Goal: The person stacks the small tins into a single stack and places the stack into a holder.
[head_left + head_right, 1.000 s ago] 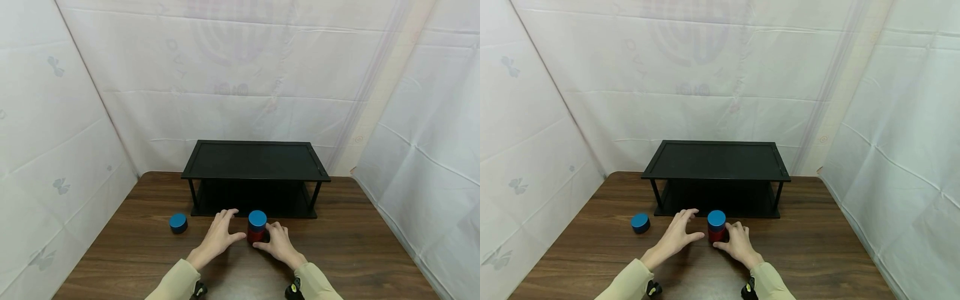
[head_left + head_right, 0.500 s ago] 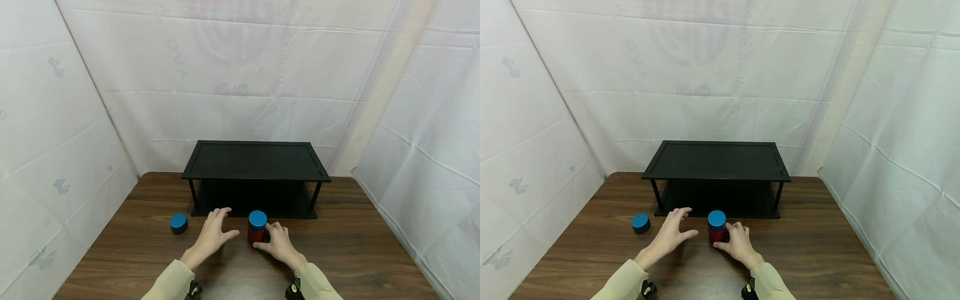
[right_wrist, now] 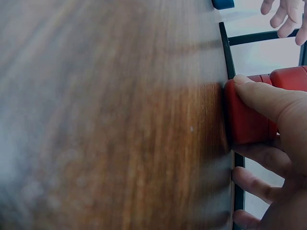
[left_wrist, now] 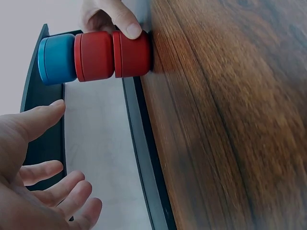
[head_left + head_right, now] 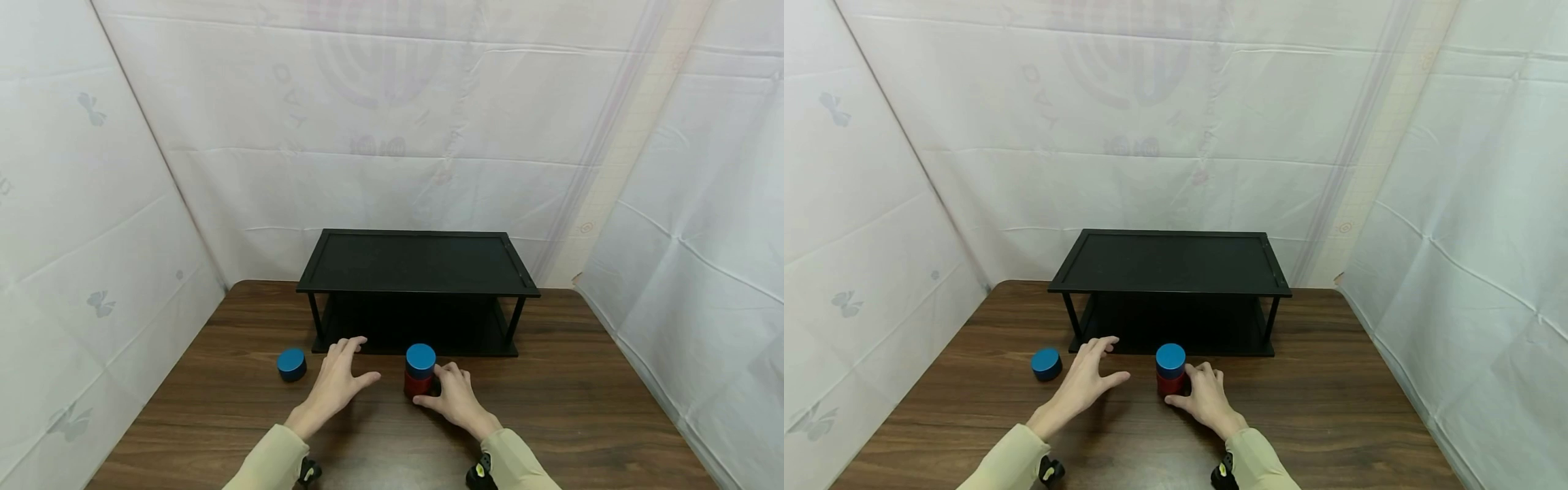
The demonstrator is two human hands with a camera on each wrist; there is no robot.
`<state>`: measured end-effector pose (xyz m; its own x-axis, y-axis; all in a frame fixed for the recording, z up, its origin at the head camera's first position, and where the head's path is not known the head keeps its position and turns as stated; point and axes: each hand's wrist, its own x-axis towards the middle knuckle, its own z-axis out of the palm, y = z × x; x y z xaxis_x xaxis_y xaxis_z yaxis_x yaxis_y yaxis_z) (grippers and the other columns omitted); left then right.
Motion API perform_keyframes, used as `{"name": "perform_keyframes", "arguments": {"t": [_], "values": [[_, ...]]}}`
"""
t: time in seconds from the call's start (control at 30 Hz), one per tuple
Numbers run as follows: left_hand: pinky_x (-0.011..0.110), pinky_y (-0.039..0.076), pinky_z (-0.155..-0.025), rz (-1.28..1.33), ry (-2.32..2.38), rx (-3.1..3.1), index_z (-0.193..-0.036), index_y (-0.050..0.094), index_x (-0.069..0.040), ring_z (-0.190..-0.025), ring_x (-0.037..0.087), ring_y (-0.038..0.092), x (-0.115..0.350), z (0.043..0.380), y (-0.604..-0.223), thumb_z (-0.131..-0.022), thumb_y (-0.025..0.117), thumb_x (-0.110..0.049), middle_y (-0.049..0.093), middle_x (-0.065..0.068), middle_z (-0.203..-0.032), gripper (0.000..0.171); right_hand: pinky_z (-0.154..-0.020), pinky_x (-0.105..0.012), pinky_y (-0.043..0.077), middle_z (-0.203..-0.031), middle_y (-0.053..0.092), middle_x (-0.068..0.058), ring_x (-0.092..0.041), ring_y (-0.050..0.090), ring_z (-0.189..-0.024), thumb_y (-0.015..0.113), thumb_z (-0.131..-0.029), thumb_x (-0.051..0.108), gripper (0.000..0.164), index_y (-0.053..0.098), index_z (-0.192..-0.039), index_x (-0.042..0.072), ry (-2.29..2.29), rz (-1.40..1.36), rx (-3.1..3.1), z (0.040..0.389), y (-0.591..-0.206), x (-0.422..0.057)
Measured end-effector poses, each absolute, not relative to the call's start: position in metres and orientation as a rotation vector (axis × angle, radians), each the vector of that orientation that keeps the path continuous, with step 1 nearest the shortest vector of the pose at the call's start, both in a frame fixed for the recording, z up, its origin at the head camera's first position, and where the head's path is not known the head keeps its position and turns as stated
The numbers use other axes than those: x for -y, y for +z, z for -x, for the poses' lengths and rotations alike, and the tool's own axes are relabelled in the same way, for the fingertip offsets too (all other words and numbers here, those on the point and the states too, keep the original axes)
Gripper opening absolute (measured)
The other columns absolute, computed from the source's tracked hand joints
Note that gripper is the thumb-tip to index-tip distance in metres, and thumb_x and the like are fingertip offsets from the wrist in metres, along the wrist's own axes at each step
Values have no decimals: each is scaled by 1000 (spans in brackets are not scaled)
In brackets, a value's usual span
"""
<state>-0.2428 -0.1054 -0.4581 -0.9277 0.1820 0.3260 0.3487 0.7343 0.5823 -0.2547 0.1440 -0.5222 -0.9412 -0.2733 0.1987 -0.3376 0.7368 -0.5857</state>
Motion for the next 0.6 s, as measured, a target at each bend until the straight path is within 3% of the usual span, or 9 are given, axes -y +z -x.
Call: {"name": "perform_keyframes", "arguments": {"t": [0.6], "values": [[42, 43, -84, 341, -954, 2677, -133, 52, -10, -100, 26, 49, 124, 245, -458, -77, 81, -29, 59, 12, -116, 66, -95, -54, 32, -111, 66, -7, -21, 50, -104, 80, -76, 40, 61, 62, -123, 5, 981, -498, 2836, 254, -521, -144]]}}
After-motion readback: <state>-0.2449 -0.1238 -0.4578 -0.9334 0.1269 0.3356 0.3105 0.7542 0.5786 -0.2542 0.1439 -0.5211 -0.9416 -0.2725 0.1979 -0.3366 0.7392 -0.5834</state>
